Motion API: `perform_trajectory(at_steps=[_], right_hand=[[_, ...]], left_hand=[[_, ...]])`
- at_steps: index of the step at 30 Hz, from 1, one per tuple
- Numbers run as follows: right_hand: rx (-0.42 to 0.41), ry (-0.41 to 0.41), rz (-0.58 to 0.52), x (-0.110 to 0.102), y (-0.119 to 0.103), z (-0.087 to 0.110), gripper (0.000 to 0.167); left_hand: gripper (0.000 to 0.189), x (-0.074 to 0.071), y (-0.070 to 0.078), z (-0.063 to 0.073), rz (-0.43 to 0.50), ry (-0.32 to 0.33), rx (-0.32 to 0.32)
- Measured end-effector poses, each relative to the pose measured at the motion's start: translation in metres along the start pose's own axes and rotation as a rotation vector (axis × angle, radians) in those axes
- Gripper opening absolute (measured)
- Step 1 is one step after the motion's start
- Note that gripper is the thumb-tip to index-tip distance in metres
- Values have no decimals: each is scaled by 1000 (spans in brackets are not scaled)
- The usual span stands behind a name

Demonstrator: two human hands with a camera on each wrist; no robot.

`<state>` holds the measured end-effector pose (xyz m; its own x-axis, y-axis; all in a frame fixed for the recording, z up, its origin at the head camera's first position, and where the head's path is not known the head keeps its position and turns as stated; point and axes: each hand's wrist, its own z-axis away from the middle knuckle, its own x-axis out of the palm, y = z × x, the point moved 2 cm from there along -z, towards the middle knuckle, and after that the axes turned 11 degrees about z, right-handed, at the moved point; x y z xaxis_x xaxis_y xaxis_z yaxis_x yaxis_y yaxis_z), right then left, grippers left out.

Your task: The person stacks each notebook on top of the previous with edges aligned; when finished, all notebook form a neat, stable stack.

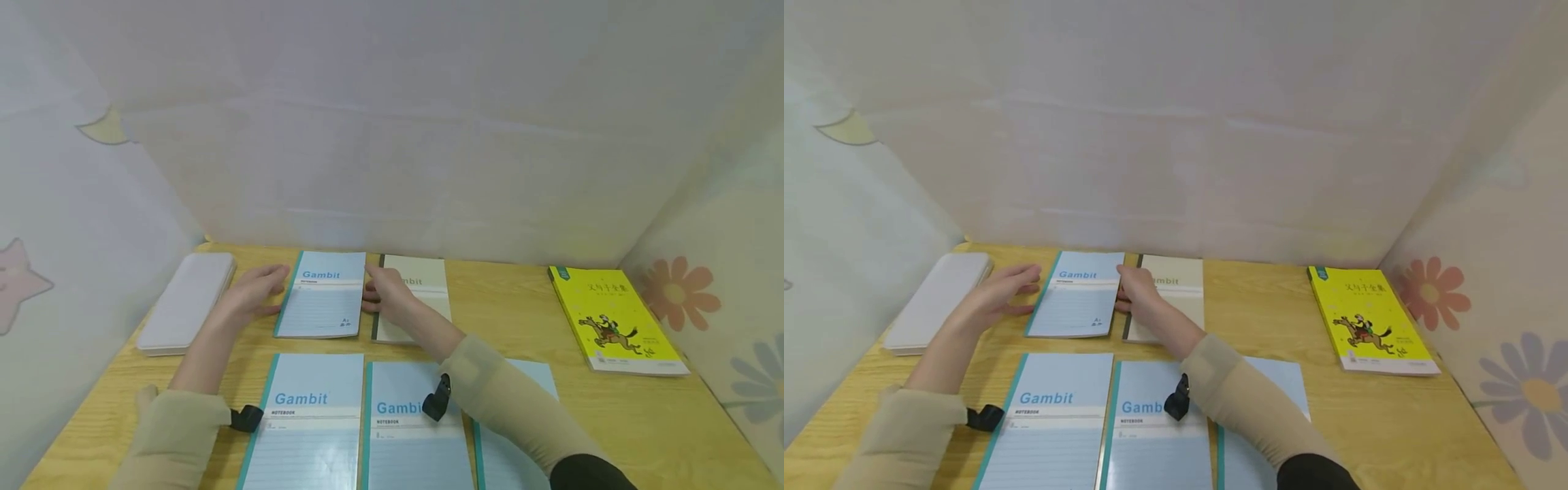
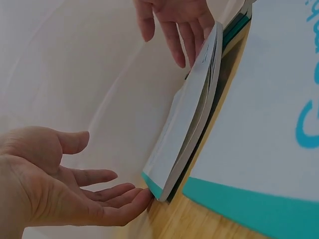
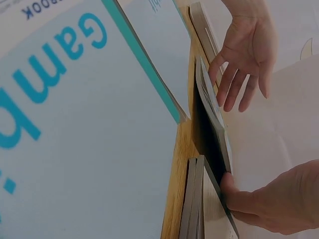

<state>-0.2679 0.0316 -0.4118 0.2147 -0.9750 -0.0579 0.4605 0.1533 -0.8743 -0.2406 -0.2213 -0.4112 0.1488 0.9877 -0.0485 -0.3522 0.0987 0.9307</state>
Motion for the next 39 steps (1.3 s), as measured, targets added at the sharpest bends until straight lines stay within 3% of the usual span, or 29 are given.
perform_trajectory(at_steps=[6, 9, 13, 23, 32, 39], right_hand=[[-30, -26, 55, -1, 5, -4, 39], [-52, -39, 91, 0, 7, -4, 46], [-75, -42, 136, 0, 8, -5, 60], [-107, -42, 125, -12, 9, -3, 57], [-103, -32, 192, -40, 7, 4, 57], [-125, 1, 233, -70, 5, 9, 56]], left_hand=[[78, -4, -5, -2, 63, 20, -19], [76, -5, -7, -3, 85, 24, -36], [73, -6, -9, -6, 44, 9, -36], [67, 0, -7, -1, -11, -40, 60], [64, 14, -1, -6, -42, -85, 89], [66, 40, 10, -16, -93, -89, 100]])
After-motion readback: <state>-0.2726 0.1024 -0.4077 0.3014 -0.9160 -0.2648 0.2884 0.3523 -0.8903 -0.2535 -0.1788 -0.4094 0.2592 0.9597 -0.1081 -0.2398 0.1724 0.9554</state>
